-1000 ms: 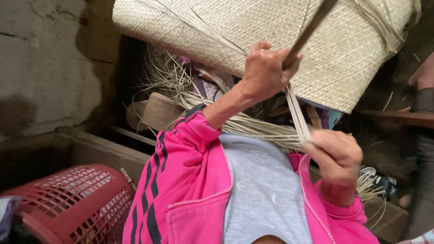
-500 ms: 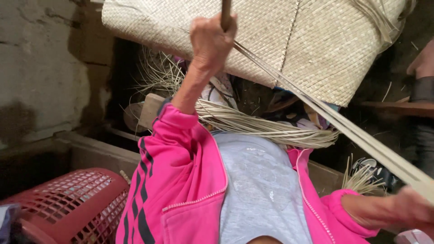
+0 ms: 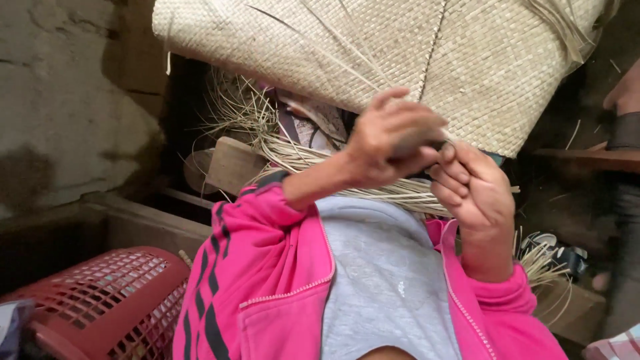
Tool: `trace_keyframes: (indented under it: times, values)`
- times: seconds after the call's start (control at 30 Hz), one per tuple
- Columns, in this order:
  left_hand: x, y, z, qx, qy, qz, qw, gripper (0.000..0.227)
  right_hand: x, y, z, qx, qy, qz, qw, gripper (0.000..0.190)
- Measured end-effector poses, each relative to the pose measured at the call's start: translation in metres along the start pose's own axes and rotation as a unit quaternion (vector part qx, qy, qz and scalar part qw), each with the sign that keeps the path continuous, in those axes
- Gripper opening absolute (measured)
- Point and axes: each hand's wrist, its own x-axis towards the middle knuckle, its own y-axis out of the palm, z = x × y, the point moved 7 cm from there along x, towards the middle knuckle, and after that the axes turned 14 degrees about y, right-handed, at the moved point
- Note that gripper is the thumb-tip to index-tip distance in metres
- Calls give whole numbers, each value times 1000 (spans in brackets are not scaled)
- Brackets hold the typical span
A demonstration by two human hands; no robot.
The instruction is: Shaping and tightening a large woven bag or mat using a wooden tool and manual weaving techniques.
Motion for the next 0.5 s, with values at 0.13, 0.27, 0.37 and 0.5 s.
trace_keyframes:
  times: [0.13, 0.27, 0.37, 0.5]
  values:
    - [-14, 42, -7, 544, 492, 169, 658, 32, 6, -3, -9, 8, 44, -42, 998, 20]
    - [-9, 39, -15, 515, 567, 146, 625, 19, 13, -1, -15, -24, 59, -89, 994, 31]
    - [0, 41, -27, 573, 624, 108, 520, 15, 20, 52, -7, -96, -31, -67, 993, 25]
    - [20, 28, -55, 625, 544, 76, 554, 14, 3, 80, -10, -122, -80, -129, 981, 31]
